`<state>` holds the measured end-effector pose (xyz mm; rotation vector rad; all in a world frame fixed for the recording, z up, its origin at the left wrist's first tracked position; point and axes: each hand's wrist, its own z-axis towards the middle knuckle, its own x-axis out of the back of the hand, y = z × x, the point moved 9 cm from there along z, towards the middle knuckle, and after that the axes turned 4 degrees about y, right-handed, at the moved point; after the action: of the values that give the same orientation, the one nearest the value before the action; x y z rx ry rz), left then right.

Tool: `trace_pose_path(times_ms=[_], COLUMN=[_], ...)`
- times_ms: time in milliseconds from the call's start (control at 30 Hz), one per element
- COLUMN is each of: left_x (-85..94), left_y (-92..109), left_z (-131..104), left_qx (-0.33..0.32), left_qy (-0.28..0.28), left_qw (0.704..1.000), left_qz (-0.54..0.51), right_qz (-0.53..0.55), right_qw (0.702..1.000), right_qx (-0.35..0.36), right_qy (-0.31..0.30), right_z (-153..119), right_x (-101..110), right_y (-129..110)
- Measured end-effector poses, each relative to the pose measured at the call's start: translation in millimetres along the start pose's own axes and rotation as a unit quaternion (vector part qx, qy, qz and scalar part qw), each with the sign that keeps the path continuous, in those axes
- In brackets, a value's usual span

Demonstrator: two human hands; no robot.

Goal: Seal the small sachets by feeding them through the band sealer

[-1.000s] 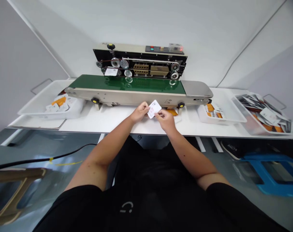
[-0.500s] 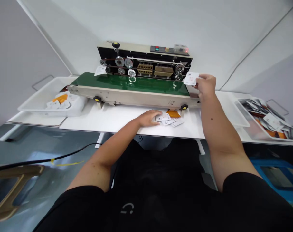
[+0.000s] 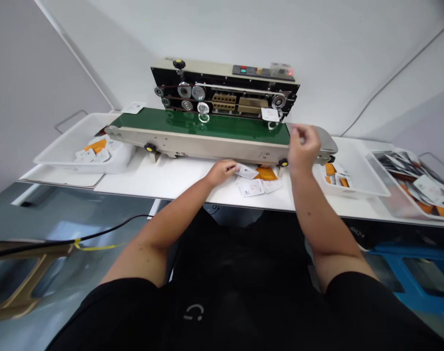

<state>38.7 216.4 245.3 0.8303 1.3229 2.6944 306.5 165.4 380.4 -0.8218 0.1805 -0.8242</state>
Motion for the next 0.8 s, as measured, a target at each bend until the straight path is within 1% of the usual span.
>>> trace_pose_path(times_ms=[33,100,133,200,267,333,400,467,500,533,567,600,633,667,700,733,767,800], left_x=[2.8,2.4,0.7,-2.2,-3.8,-5.5,-7.5,-7.5,-6.4,-5.0,-4.7,-6.2,-10.2,-16.7,-24.3,-31.6,-38.0,-43.0], left_y=[-5,-16,-20,-24,-26,-23,-19,-14,-11,-6,-1,7,15,23,29,33,35,36], left_z=[2,3,3,3,2,0,-2,-4,-5,-5,-4,-4,-4,-6,-8,-12,-15,-18], left_qx=[0.028,0.081,0.1,0.125,0.136,0.136,0.128,0.117,0.107,0.09,0.067,0.036,0.001,-0.034,-0.064,-0.086,-0.1,-0.106], left_qy=[0.021,0.035,0.034,0.029,0.022,0.006,-0.016,-0.032,-0.035,-0.039,-0.05,-0.071,-0.102,-0.144,-0.188,-0.229,-0.263,-0.288], left_qw=[0.999,0.992,0.986,0.977,0.969,0.967,0.969,0.973,0.976,0.981,0.986,0.991,0.992,0.989,0.98,0.969,0.958,0.949], left_qz=[-0.029,-0.095,-0.125,-0.173,-0.203,-0.215,-0.211,-0.197,-0.185,-0.167,-0.142,-0.109,-0.071,-0.032,0.004,0.033,0.057,0.074], right_qz=[-0.006,-0.008,-0.006,-0.003,-0.012,-0.028,-0.044,-0.038,-0.024,-0.004,0.02,0.046,0.07,0.092,0.113,0.132,0.147,0.153], right_qw=[1.0,0.996,0.992,0.986,0.981,0.974,0.957,0.926,0.911,0.901,0.903,0.914,0.93,0.946,0.956,0.959,0.958,0.955], right_qx=[0.018,0.024,0.015,-0.02,-0.055,-0.071,-0.075,-0.097,-0.113,-0.13,-0.146,-0.162,-0.179,-0.195,-0.211,-0.226,-0.238,-0.252], right_qy=[-0.02,-0.088,-0.123,-0.164,-0.188,-0.215,-0.276,-0.362,-0.397,-0.414,-0.405,-0.368,-0.312,-0.243,-0.17,-0.108,-0.064,-0.039], right_z=[-28,-80,-101,-127,-137,-138,-139,-142,-142,-138,-127,-110,-88,-64,-39,-17,3,21], right_x=[0,-6,-11,-18,-26,-35,-49,-62,-65,-65,-59,-50,-36,-20,-4,10,18,22], right_y=[-7,-12,-9,2,14,20,20,17,16,14,13,14,16,20,25,31,36,40])
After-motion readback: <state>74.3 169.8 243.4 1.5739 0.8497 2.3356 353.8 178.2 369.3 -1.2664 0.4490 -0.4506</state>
